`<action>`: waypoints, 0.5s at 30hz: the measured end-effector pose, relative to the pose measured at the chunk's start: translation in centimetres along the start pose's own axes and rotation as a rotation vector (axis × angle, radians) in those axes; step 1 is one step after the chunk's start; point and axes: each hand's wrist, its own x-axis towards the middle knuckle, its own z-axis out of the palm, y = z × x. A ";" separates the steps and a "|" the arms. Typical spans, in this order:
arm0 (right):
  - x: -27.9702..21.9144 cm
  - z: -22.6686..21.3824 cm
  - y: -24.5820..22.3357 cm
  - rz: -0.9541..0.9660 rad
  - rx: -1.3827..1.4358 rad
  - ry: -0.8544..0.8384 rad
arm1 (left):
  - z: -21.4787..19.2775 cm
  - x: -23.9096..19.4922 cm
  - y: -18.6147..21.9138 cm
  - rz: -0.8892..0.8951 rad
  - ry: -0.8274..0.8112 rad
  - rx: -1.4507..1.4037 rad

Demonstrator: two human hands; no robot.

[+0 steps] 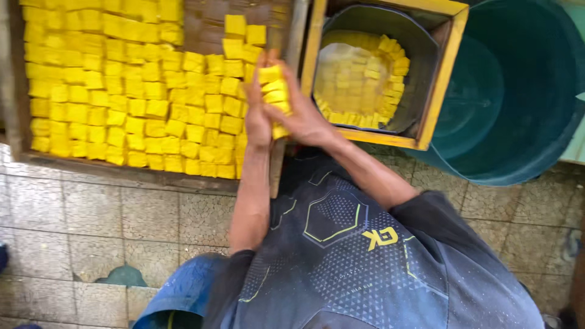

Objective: The person transfers yellow cubed food items from a woven tray into a metal bowl using both hands. The person repeatedly scoops handfuls of cubes and places them into the bowl, continuing until the tray is mostly empty.

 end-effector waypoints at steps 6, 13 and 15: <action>-1.1 -9.0 14.7 0.359 1.052 0.456 | 3.5 0.8 -1.2 -0.022 -0.107 0.433; 8.1 -13.3 30.3 0.703 0.932 1.097 | 1.9 -1.3 0.4 -0.073 0.096 0.254; 10.4 -12.6 32.1 0.683 0.946 1.181 | 0.9 -1.9 1.3 -0.050 0.132 0.207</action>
